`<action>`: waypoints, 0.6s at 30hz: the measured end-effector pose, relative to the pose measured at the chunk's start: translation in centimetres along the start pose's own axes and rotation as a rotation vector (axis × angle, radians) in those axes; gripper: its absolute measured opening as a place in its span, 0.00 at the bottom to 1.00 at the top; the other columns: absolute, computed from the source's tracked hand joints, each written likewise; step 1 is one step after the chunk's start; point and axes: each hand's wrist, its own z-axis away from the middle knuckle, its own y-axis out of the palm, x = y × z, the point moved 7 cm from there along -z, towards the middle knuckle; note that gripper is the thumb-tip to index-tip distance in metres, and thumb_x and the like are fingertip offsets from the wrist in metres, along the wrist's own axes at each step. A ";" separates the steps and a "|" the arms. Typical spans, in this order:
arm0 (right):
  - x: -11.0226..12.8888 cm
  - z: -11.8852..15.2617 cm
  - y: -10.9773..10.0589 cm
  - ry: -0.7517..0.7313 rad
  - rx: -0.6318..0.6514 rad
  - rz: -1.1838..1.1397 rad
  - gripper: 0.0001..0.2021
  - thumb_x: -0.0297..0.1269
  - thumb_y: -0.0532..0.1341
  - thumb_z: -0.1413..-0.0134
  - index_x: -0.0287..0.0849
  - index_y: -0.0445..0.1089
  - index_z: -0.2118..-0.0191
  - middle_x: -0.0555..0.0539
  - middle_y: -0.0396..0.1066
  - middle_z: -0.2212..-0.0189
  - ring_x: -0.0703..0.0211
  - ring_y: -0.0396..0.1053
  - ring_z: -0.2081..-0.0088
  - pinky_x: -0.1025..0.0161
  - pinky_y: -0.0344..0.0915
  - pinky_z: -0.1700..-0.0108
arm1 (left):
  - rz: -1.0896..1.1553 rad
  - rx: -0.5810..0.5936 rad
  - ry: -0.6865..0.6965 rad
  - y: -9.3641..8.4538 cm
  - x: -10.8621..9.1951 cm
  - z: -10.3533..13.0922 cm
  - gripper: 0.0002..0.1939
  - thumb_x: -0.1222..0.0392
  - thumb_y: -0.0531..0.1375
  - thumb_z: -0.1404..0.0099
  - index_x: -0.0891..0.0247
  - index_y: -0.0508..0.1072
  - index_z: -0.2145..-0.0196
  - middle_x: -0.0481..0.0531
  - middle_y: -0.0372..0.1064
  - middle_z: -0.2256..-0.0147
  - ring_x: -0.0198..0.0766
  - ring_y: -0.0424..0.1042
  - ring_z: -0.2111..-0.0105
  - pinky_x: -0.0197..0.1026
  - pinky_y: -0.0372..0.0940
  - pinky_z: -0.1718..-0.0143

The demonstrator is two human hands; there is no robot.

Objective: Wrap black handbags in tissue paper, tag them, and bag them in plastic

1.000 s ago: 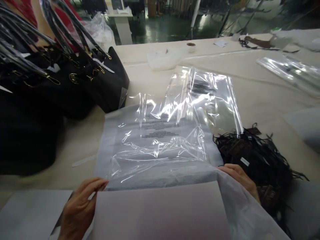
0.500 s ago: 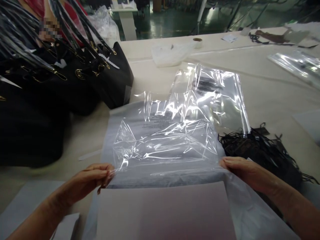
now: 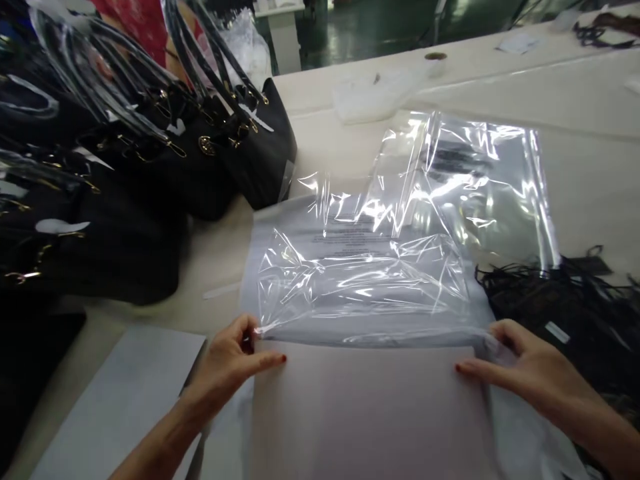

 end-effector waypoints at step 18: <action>-9.5 9.2 6.0 -0.310 -0.329 -0.019 0.14 0.42 0.50 0.45 0.47 0.68 0.75 0.40 0.72 0.71 0.45 0.71 0.66 0.51 0.68 0.61 | -0.554 -0.493 0.824 3.4 7.0 9.3 0.06 0.64 0.56 0.39 0.58 0.66 0.74 0.49 0.72 0.73 0.36 0.73 0.72 0.33 0.67 0.71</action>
